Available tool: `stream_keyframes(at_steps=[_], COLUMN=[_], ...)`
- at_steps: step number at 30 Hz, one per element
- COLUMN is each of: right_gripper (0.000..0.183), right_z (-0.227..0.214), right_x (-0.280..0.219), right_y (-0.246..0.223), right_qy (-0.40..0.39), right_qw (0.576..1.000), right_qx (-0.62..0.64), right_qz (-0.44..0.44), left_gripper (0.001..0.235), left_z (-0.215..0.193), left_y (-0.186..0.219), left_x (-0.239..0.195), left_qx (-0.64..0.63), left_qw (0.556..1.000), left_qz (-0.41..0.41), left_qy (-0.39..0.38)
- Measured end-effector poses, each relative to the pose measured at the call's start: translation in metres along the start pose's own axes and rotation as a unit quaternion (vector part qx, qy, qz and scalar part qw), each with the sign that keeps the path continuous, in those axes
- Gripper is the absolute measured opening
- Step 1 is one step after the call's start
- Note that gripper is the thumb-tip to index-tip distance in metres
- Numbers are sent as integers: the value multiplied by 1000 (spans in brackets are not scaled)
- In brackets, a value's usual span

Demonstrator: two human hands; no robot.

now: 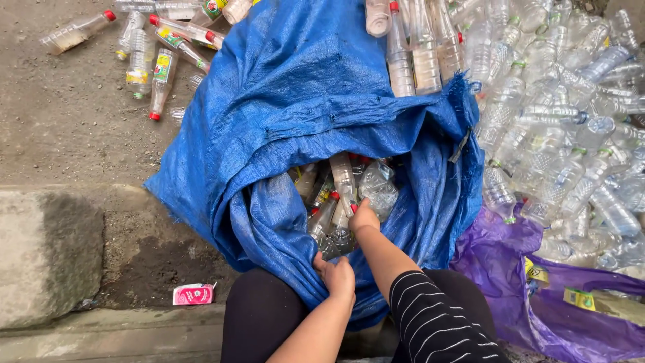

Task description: Sorting plastic bottles by removing caps and labels before placing them in bags

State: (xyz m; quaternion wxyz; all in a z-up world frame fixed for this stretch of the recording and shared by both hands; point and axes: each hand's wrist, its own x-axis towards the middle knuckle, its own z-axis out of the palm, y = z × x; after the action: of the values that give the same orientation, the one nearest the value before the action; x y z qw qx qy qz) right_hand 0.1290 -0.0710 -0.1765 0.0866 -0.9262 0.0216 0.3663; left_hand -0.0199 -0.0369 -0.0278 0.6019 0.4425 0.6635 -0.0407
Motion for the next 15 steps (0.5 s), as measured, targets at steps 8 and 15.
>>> stream_keyframes(at_steps=[8, 15], right_gripper=[68, 66], right_z=[2, -7], right_x=[-2, 0], right_y=[6, 11], right_qy=[32, 15], right_qw=[999, 996], right_qx=[1, 83], right_qz=[-9, -10], left_gripper=[72, 72], left_z=[14, 20], left_y=[-26, -36], left_x=[14, 29], left_qx=[30, 36], left_qw=[998, 997], left_qz=[48, 64], left_qy=[2, 25])
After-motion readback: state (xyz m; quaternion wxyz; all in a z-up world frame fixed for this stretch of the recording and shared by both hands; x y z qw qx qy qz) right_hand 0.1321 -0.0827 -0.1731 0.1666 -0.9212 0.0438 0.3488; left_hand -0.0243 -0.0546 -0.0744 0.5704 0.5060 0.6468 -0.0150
